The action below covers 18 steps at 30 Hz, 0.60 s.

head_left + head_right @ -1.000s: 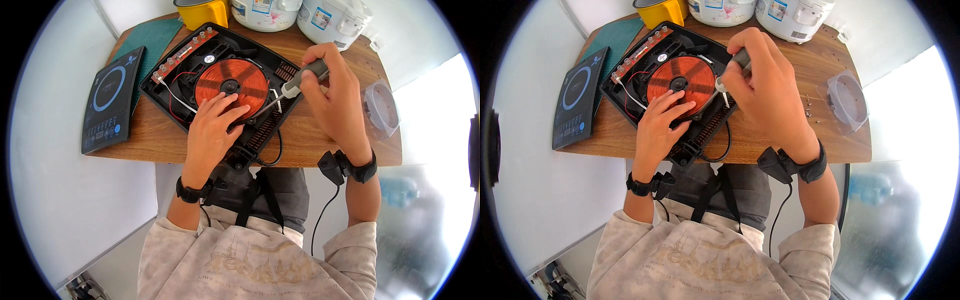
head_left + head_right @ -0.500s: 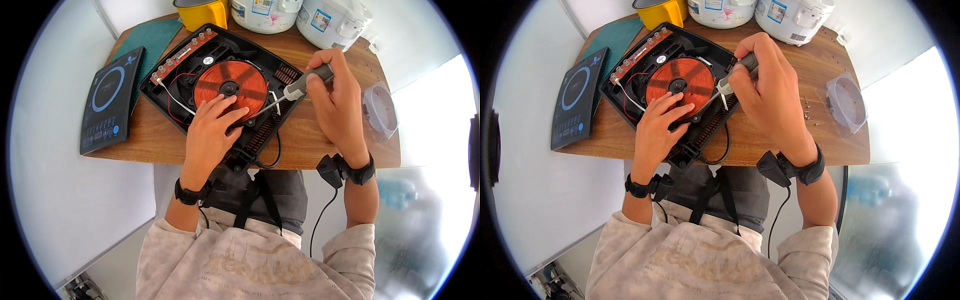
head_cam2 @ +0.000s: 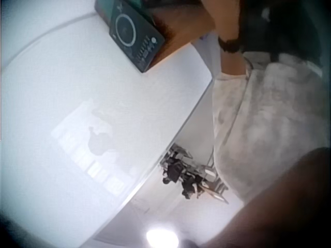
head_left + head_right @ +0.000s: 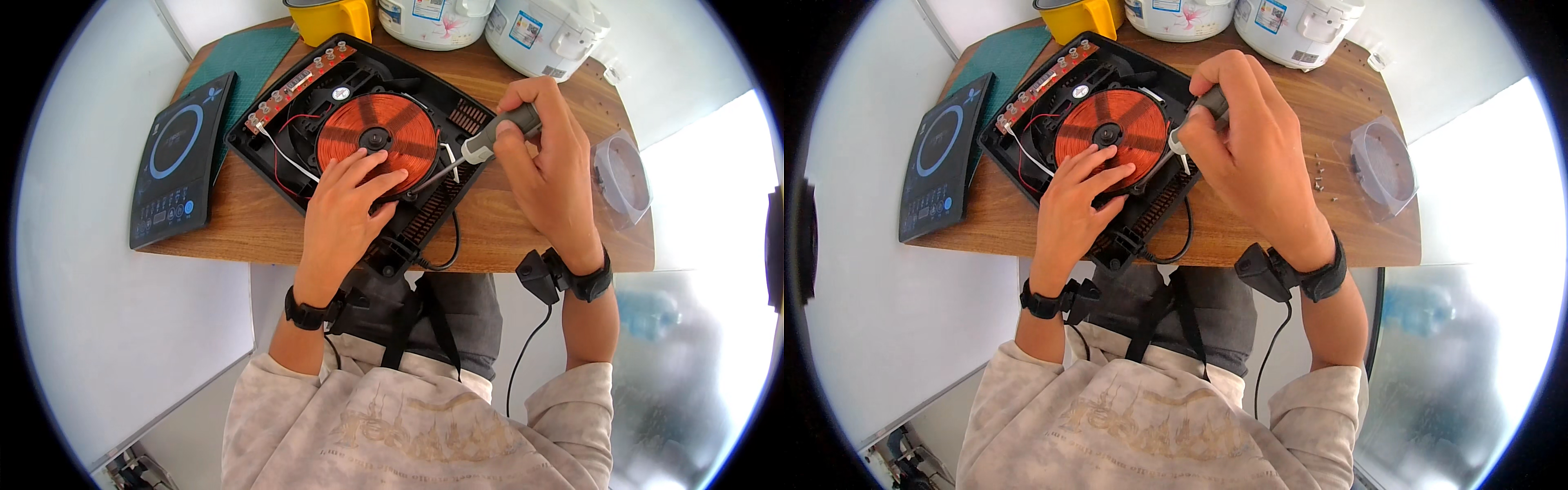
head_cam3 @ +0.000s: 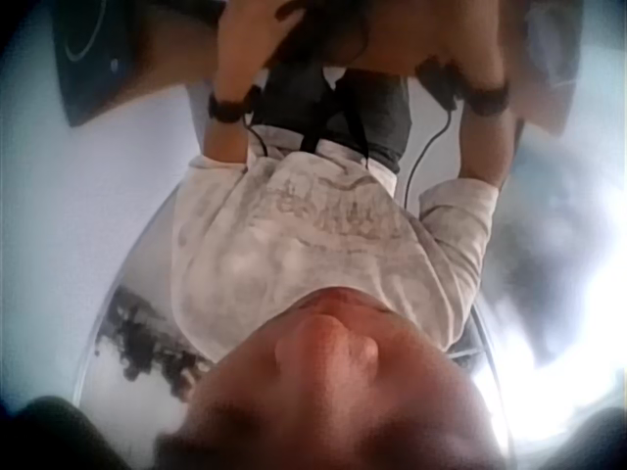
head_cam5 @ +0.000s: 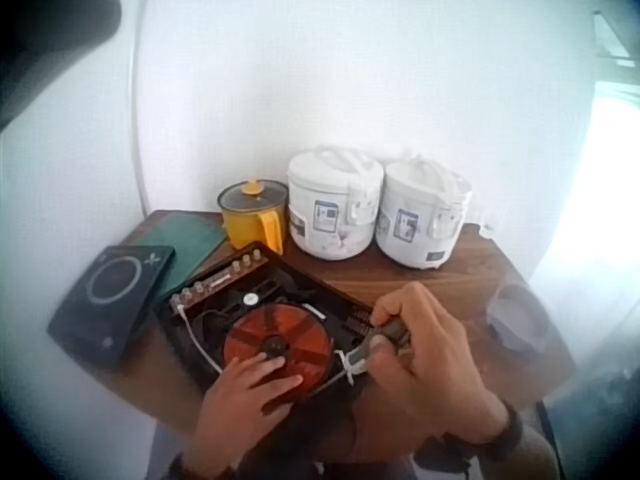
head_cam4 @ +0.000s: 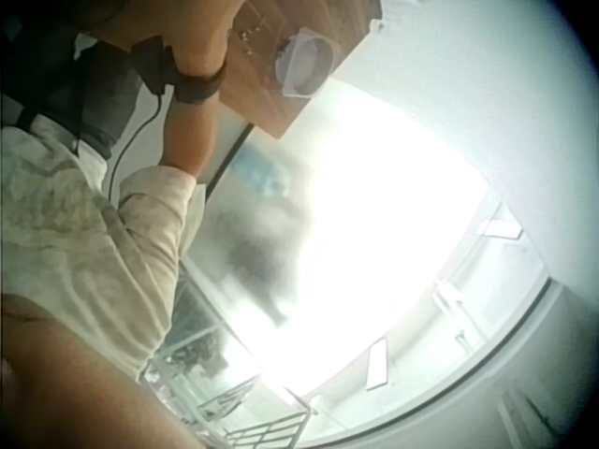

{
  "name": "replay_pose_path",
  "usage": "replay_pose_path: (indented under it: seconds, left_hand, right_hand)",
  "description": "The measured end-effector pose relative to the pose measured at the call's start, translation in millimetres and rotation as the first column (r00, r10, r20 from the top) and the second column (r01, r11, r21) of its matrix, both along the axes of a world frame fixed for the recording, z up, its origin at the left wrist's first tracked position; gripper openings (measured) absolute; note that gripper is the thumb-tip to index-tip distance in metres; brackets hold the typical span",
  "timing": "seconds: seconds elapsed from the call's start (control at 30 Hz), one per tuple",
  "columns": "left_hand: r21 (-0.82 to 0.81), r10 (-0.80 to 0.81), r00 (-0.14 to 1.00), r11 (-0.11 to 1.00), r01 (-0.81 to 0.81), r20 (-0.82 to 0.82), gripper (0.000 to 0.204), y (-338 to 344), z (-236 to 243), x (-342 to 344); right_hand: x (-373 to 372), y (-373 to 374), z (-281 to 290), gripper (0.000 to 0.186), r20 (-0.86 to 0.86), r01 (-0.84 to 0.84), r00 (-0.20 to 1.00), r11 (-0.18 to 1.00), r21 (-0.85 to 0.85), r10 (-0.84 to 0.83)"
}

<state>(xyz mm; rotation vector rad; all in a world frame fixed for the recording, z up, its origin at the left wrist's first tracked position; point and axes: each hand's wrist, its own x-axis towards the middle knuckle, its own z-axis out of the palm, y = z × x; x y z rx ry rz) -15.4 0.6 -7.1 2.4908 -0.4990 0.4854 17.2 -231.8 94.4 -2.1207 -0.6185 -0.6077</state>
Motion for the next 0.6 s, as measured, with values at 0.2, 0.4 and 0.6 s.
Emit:
replay_pose_path:
  seconds: [0.2, 0.4, 0.6]
  left_hand:
    - [0.006, -0.022, 0.999, 1.000, 0.022, -0.041, 0.044, 2.4, 1.4, 2.8]
    - [0.020, -0.174, 0.972, 0.984, 0.179, -0.156, 0.046, 17.6, 10.4, 8.3]
    - [0.169, -0.396, 0.831, 0.857, 0.488, -0.390, 0.047, 43.1, 55.9, 35.6]
  right_hand:
    - [0.6, -0.4, -1.0, 0.020, 0.021, -0.010, 1.000, 1.000, 0.000, 0.010]
    - [0.4, 0.2, 1.4, 0.020, 0.052, -0.045, 0.998, 0.998, -0.055, 0.047]
    - [-2.4, 0.8, 4.4, 0.021, 0.078, -0.054, 0.995, 0.995, -0.086, 0.060]
